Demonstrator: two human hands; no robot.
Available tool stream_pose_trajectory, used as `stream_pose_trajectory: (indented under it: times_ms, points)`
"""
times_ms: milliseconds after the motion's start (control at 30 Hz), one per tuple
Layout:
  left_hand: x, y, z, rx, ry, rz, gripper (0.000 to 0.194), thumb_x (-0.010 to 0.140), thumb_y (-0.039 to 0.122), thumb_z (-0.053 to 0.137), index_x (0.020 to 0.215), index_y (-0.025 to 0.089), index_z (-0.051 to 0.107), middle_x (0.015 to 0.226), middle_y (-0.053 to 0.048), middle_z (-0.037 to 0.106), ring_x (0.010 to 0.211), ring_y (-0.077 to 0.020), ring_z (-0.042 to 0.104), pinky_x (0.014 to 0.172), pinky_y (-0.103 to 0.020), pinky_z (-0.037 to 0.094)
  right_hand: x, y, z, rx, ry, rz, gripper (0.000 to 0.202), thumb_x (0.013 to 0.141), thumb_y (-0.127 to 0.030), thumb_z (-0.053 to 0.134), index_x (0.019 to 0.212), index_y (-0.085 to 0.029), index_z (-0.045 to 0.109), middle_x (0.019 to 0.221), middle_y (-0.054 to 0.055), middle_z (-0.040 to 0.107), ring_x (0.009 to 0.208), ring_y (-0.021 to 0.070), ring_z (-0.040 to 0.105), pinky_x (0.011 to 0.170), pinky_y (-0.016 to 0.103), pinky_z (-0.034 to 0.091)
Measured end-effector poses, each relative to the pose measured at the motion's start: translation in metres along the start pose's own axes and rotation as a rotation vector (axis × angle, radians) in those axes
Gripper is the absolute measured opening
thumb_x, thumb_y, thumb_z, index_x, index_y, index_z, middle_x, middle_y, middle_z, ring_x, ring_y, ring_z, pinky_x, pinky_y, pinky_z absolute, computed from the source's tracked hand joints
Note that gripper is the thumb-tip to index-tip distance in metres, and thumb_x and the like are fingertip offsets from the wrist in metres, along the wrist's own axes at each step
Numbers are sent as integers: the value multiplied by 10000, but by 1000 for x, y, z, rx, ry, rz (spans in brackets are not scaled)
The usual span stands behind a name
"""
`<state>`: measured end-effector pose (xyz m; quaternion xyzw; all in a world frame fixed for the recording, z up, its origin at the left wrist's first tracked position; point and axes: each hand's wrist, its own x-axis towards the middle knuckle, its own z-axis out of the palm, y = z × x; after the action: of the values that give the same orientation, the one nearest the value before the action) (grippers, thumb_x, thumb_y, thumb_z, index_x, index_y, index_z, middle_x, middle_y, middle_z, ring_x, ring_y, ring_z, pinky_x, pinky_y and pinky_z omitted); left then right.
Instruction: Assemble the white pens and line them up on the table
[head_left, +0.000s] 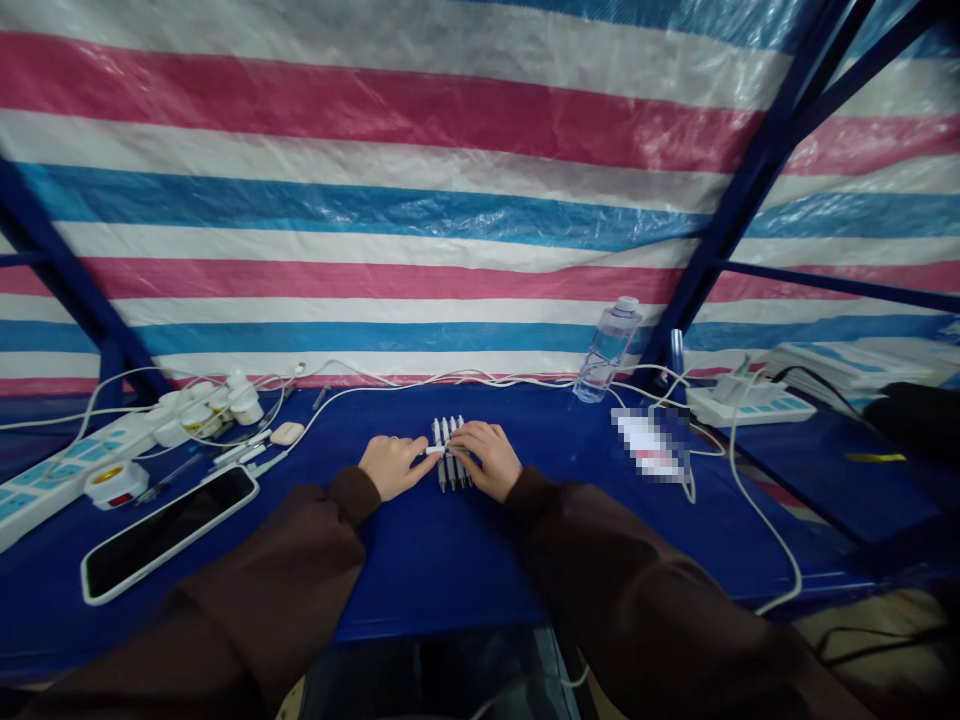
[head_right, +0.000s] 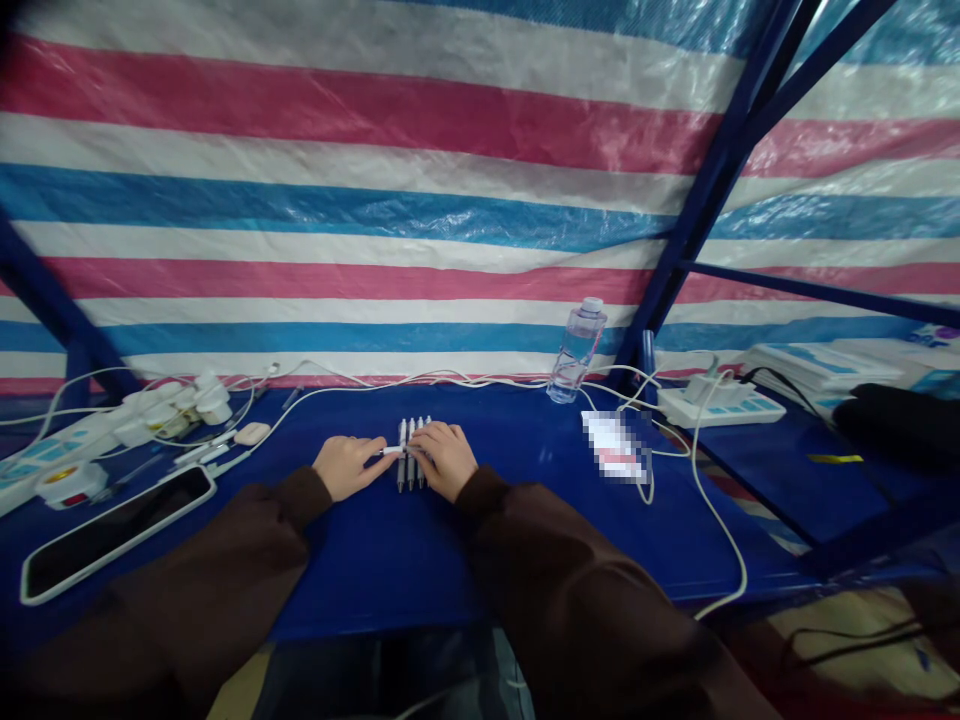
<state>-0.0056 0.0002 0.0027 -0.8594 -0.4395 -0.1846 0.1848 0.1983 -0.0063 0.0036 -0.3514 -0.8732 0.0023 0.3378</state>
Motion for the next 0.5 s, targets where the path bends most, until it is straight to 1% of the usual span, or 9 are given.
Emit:
stream_pose_trajectory:
  times_ms: [167, 300, 500]
  points:
    - [1, 1, -2, -12, -37, -4, 417, 888, 476, 303, 730, 189, 560, 630, -24, 663, 544, -158, 597, 472, -246, 218, -1, 1, 0, 28, 20, 11, 113, 822, -155, 513, 924, -180, 555, 905, 52, 624, 920, 178, 520, 763, 311, 324]
    - [1, 2, -3, -40, -78, -37, 427, 888, 489, 286, 738, 198, 561, 622, -23, 660, 551, -161, 599, 468, -248, 188, -1, 3, 2, 16, 40, -3, 104, 807, -138, 530, 891, -174, 579, 819, 41, 631, 834, 174, 519, 717, 304, 325]
    - [2, 4, -6, -134, -135, -95, 441, 885, 505, 271, 726, 207, 555, 593, -10, 641, 547, -157, 590, 465, -251, 167, -2, 5, 5, -38, 103, -69, 203, 831, -126, 497, 971, -191, 629, 796, 46, 623, 787, 169, 493, 658, 304, 320]
